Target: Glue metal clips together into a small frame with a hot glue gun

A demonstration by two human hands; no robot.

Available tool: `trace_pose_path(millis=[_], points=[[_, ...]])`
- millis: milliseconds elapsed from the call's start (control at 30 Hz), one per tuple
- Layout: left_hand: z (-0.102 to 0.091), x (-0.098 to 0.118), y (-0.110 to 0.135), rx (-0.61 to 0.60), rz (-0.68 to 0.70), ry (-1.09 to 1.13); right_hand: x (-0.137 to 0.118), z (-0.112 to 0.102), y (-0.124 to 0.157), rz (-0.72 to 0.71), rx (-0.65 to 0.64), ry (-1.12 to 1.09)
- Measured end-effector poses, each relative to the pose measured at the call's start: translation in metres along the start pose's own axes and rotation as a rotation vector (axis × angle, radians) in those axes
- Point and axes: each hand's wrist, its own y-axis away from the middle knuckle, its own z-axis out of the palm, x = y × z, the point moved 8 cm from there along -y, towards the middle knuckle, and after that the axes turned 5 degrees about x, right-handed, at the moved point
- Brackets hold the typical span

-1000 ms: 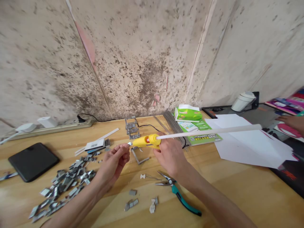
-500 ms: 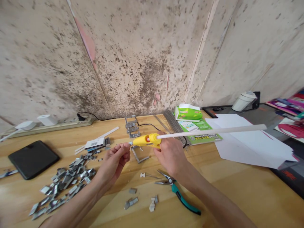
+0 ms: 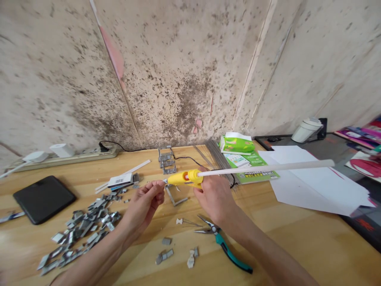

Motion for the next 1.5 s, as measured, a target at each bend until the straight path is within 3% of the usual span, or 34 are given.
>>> trace_pose_path(millis=[667, 1100, 1300, 1500], points=[[-0.001, 0.002, 0.001, 0.021, 0.008, -0.002, -0.004, -0.005, 0.000, -0.030, 0.048, 0.028], [0.003, -0.003, 0.001, -0.052, -0.021, 0.042, -0.001, -0.005, 0.000, -0.018, 0.042, 0.041], [0.016, -0.012, 0.008, -0.207, -0.174, 0.231, 0.007, -0.009, -0.001, 0.041, 0.121, 0.059], [0.025, -0.021, 0.018, -0.230, -0.388, 0.471, 0.010, -0.010, -0.002, 0.031, 0.131, 0.060]])
